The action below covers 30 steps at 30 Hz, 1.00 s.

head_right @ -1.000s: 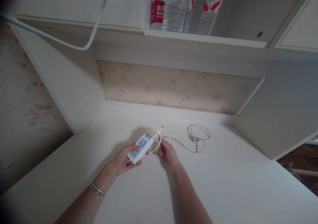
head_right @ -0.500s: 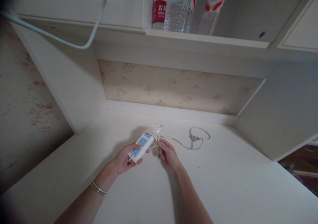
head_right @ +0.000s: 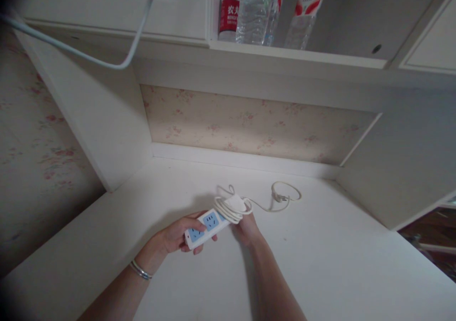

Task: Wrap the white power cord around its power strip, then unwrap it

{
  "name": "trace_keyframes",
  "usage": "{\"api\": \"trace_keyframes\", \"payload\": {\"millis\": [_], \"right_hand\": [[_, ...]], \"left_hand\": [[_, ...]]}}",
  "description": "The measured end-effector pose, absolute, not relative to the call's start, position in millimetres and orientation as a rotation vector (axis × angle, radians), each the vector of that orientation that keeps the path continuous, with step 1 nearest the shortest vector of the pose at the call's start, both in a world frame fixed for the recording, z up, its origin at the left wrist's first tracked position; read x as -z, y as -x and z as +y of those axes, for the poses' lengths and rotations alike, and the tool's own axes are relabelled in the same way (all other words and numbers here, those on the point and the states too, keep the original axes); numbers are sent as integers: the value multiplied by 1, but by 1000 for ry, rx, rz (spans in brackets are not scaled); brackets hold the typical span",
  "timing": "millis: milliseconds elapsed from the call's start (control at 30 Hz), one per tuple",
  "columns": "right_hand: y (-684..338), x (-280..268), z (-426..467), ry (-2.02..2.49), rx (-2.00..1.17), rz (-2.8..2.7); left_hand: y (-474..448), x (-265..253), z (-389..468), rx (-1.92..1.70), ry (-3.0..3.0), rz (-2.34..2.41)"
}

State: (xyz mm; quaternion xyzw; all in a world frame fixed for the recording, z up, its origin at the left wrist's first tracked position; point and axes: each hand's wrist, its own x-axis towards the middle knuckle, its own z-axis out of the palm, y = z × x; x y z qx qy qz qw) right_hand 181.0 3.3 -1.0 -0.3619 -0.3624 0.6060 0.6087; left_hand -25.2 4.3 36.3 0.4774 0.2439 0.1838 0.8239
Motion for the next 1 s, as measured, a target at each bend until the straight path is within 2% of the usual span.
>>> {"api": "trace_keyframes", "payload": {"millis": [200, 733, 1000], "right_hand": [[-196, -5, 4, 857, -1256, -766], [-216, -2, 14, 818, -1187, -583], [-217, -5, 14, 750, -1129, -609]], "left_hand": [[23, -39, 3, -335, -1080, 601], [31, -35, 11, -234, -1048, 650], [29, -26, 18, -488, -894, 791]]}}
